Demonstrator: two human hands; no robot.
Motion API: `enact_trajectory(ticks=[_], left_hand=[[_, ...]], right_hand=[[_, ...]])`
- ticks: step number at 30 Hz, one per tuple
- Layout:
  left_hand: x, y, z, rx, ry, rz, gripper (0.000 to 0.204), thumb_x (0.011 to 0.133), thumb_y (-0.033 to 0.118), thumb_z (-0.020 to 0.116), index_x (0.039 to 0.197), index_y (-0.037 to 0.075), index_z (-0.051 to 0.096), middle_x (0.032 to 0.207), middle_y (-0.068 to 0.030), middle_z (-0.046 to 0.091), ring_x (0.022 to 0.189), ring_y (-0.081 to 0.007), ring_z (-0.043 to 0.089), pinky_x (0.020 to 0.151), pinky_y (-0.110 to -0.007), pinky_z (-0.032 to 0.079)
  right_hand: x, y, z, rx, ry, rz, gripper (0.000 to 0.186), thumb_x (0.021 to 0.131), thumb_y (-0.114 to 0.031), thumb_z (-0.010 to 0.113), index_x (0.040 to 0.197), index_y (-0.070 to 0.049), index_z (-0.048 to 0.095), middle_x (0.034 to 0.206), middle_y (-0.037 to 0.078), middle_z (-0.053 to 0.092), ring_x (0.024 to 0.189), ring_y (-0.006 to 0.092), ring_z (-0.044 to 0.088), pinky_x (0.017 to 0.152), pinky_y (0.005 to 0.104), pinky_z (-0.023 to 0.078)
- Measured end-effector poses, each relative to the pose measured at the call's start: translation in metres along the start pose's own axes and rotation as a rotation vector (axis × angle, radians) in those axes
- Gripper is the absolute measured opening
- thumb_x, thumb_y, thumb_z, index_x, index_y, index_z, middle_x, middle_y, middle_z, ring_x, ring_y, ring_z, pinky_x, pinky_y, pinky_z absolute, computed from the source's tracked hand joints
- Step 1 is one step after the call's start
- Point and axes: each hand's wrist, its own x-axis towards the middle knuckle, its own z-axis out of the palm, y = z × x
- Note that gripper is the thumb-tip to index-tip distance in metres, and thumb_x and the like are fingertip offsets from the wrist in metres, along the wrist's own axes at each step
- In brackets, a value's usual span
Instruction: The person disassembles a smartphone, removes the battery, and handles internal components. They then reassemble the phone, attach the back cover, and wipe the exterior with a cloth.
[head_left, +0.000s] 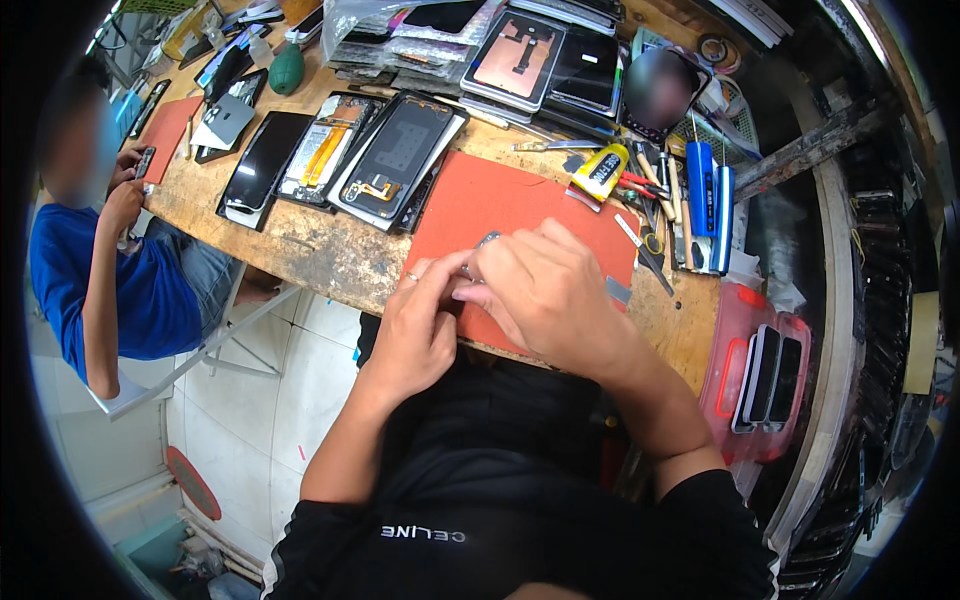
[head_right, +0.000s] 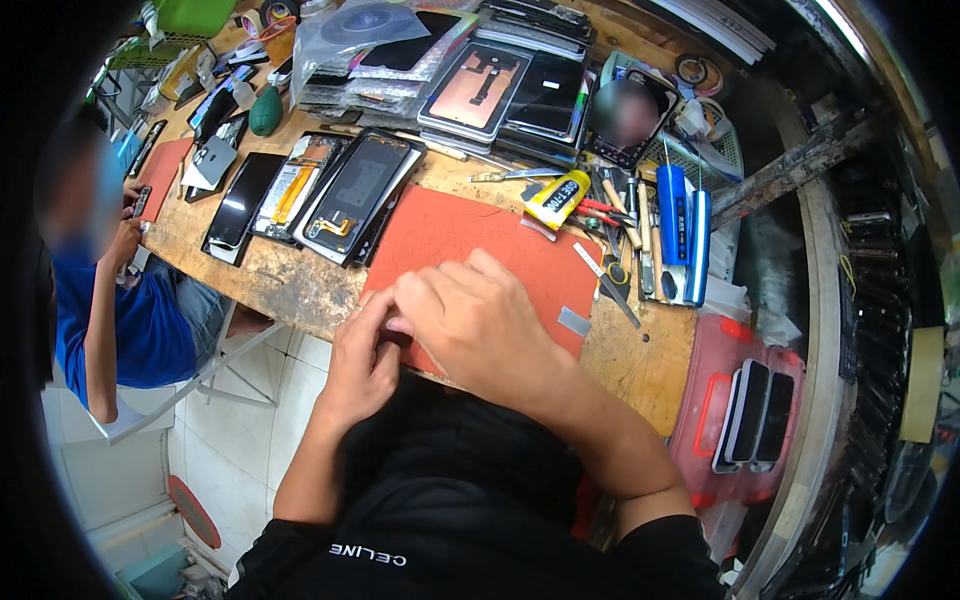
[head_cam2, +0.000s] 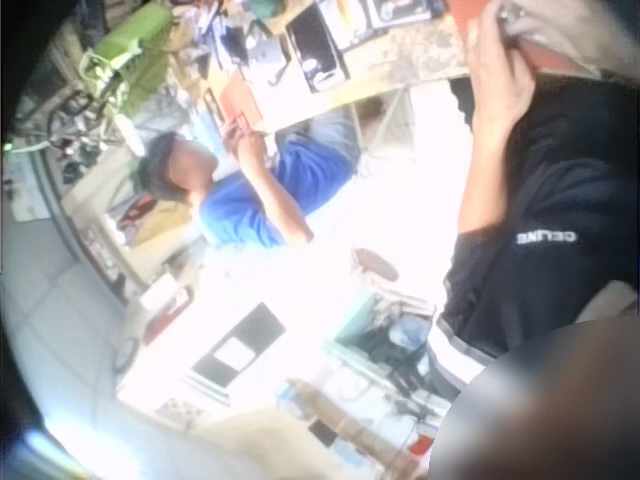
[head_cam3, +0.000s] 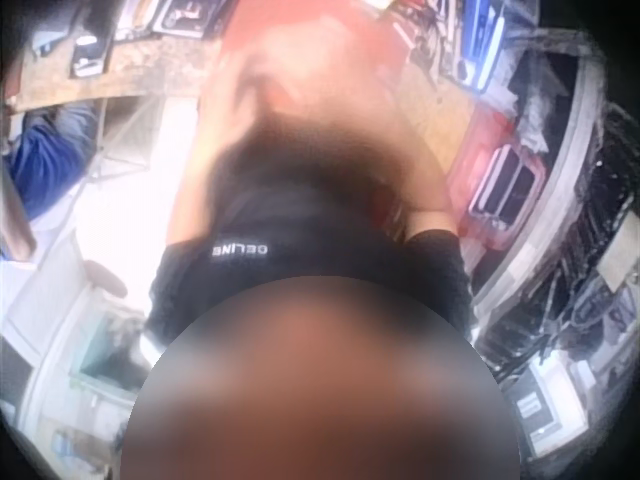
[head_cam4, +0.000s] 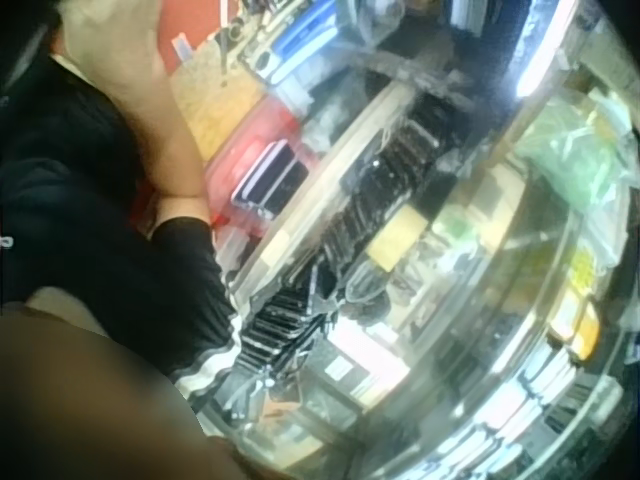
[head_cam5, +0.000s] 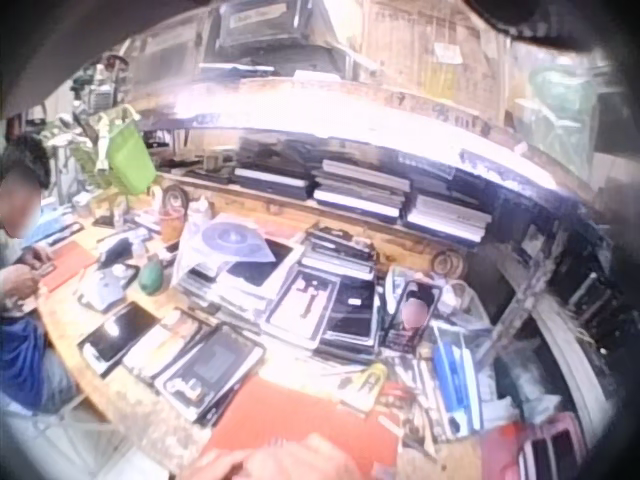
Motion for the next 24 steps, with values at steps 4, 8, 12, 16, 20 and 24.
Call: enact_trajectory(ticks=[4, 8, 12, 16, 20, 24], left_hand=[[0.002, -0.002, 0.0, -0.094, -0.019, -0.023, 0.066, 0.076, -0.019, 0.05, 0.14, -0.002, 0.059, 0.111, -0.0212, 0.07, 0.106, -0.0421, 0.067, 0.096, -0.047, 0.053], [0.002, -0.004, 0.0, -0.021, -0.021, 0.015, 0.067, 0.077, -0.018, 0.05, 0.141, -0.001, 0.058, 0.111, -0.0202, 0.071, 0.106, -0.0408, 0.068, 0.095, -0.046, 0.054], [0.001, -0.004, 0.001, -0.014, -0.003, -0.012, 0.066, 0.077, -0.018, 0.051, 0.14, -0.001, 0.06, 0.11, -0.0209, 0.07, 0.105, -0.0403, 0.068, 0.094, -0.046, 0.054], [0.002, -0.002, 0.003, -0.039, 0.021, 0.009, 0.064, 0.077, -0.018, 0.051, 0.138, -0.001, 0.062, 0.107, -0.022, 0.069, 0.104, -0.0413, 0.067, 0.094, -0.046, 0.054], [0.002, 0.001, 0.003, -0.026, 0.031, 0.005, 0.064, 0.076, -0.018, 0.051, 0.136, -0.001, 0.063, 0.106, -0.0223, 0.068, 0.103, -0.0419, 0.067, 0.093, -0.046, 0.054], [-0.004, 0.003, 0.002, -0.026, 0.007, -0.017, 0.064, 0.075, -0.018, 0.051, 0.136, -0.001, 0.063, 0.108, -0.0223, 0.069, 0.102, -0.0421, 0.067, 0.093, -0.047, 0.055]], right_hand=[[-0.002, 0.001, -0.003, -0.042, -0.04, -0.003, 0.029, 0.088, -0.01, 0.068, 0.115, -0.002, 0.063, 0.098, 0.01, 0.066, 0.09, 0.0279, 0.065, 0.077, 0.0397, 0.045], [-0.004, -0.002, -0.003, -0.059, -0.01, 0.037, 0.027, 0.088, -0.011, 0.069, 0.114, -0.003, 0.063, 0.096, 0.009, 0.066, 0.088, 0.0279, 0.065, 0.079, 0.0395, 0.045], [-0.004, -0.003, -0.002, 0.031, -0.017, -0.003, 0.027, 0.088, -0.012, 0.071, 0.112, -0.003, 0.063, 0.096, 0.009, 0.066, 0.09, 0.0278, 0.066, 0.079, 0.0406, 0.045], [-0.005, -0.004, -0.002, 0.05, 0.013, -0.027, 0.029, 0.086, -0.012, 0.073, 0.111, -0.003, 0.062, 0.097, 0.008, 0.066, 0.091, 0.0279, 0.066, 0.08, 0.0408, 0.046], [-0.007, -0.006, -0.002, -0.044, -0.019, 0.01, 0.032, 0.084, -0.01, 0.074, 0.114, -0.003, 0.062, 0.097, 0.008, 0.066, 0.09, 0.0279, 0.066, 0.081, 0.0409, 0.046], [-0.008, -0.009, -0.004, 0.02, -0.017, -0.012, 0.032, 0.085, -0.009, 0.072, 0.115, -0.003, 0.064, 0.098, 0.009, 0.066, 0.092, 0.0267, 0.066, 0.082, 0.0405, 0.046]])
